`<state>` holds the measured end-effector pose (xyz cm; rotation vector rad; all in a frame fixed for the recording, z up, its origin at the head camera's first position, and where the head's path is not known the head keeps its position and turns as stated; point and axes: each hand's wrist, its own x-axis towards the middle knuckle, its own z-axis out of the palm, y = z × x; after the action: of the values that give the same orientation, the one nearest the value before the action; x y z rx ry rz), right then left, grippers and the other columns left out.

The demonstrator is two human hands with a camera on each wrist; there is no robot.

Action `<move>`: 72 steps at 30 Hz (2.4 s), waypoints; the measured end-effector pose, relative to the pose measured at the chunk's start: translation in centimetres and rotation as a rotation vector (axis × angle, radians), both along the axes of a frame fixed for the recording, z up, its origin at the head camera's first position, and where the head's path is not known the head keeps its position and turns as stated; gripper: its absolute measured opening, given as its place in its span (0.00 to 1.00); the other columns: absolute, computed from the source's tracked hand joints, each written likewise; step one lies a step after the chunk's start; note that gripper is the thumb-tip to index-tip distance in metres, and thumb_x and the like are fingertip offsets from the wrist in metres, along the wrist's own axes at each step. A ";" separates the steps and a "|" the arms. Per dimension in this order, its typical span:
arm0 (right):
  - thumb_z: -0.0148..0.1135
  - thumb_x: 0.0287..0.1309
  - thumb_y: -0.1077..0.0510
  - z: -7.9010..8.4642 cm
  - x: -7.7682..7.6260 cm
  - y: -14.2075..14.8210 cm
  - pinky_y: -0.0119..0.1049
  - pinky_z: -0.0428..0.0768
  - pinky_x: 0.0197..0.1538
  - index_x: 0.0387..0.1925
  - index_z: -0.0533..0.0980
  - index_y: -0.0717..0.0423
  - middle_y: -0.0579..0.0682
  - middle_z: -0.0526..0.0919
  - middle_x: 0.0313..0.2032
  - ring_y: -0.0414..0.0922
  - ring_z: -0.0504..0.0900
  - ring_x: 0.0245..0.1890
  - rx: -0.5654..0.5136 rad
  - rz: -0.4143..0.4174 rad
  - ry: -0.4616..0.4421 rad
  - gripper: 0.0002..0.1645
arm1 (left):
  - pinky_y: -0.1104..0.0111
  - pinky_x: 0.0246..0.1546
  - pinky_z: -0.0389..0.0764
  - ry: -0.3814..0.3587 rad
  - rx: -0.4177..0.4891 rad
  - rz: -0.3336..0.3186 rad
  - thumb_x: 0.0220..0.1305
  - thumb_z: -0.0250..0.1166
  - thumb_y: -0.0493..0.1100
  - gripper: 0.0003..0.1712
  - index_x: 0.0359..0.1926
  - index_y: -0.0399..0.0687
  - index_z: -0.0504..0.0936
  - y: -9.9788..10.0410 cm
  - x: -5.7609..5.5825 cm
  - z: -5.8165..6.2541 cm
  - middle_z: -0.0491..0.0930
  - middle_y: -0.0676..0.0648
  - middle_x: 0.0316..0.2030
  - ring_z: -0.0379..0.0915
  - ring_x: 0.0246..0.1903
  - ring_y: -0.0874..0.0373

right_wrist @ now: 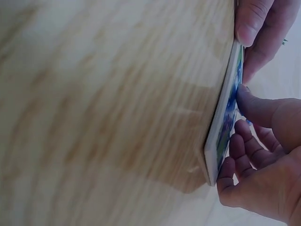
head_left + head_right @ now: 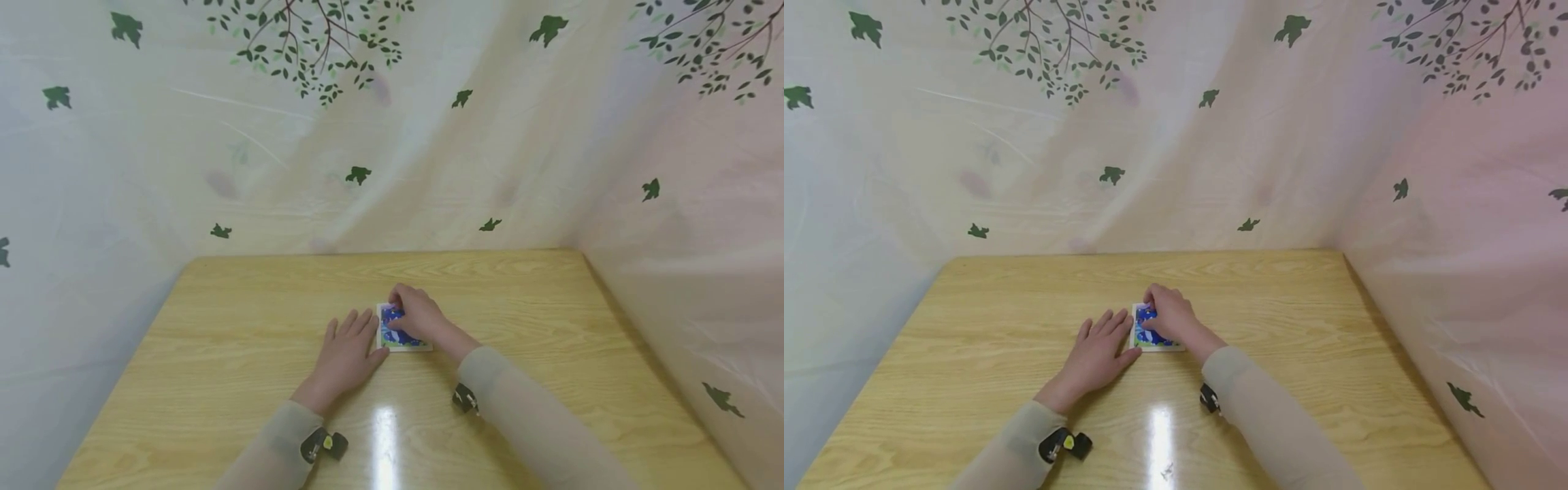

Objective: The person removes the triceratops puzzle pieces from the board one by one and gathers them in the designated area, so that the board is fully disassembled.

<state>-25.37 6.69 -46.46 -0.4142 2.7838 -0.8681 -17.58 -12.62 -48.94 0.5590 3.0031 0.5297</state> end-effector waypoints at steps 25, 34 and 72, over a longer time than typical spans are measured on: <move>0.68 0.78 0.61 -1.1 -0.4 1.3 0.45 0.84 0.57 0.53 0.82 0.54 0.48 0.85 0.45 0.46 0.82 0.48 -0.313 -0.105 -0.017 0.08 | 0.33 0.82 0.42 0.002 0.015 0.006 0.81 0.61 0.64 0.44 0.84 0.45 0.67 0.1 0.0 0.0 0.60 0.40 0.85 0.50 0.84 0.35; 0.67 0.80 0.57 0.4 0.1 2.0 0.47 0.85 0.60 0.53 0.84 0.54 0.49 0.87 0.47 0.48 0.83 0.50 -0.352 -0.105 -0.025 0.07 | 0.33 0.83 0.42 -0.004 0.024 0.004 0.82 0.61 0.64 0.44 0.85 0.44 0.66 0.1 0.1 0.2 0.59 0.39 0.85 0.50 0.84 0.34; 0.66 0.80 0.56 0.4 -1.3 12.5 0.49 0.82 0.59 0.55 0.84 0.55 0.53 0.87 0.51 0.53 0.82 0.53 -0.256 -0.162 0.013 0.09 | 0.34 0.83 0.42 -0.010 0.006 0.009 0.82 0.59 0.65 0.44 0.85 0.44 0.66 -0.1 0.2 0.0 0.59 0.40 0.85 0.48 0.85 0.36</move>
<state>-26.64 19.18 -46.10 -0.2339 2.7550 -1.2705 -17.41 -12.68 -48.94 0.5414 2.9974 0.5402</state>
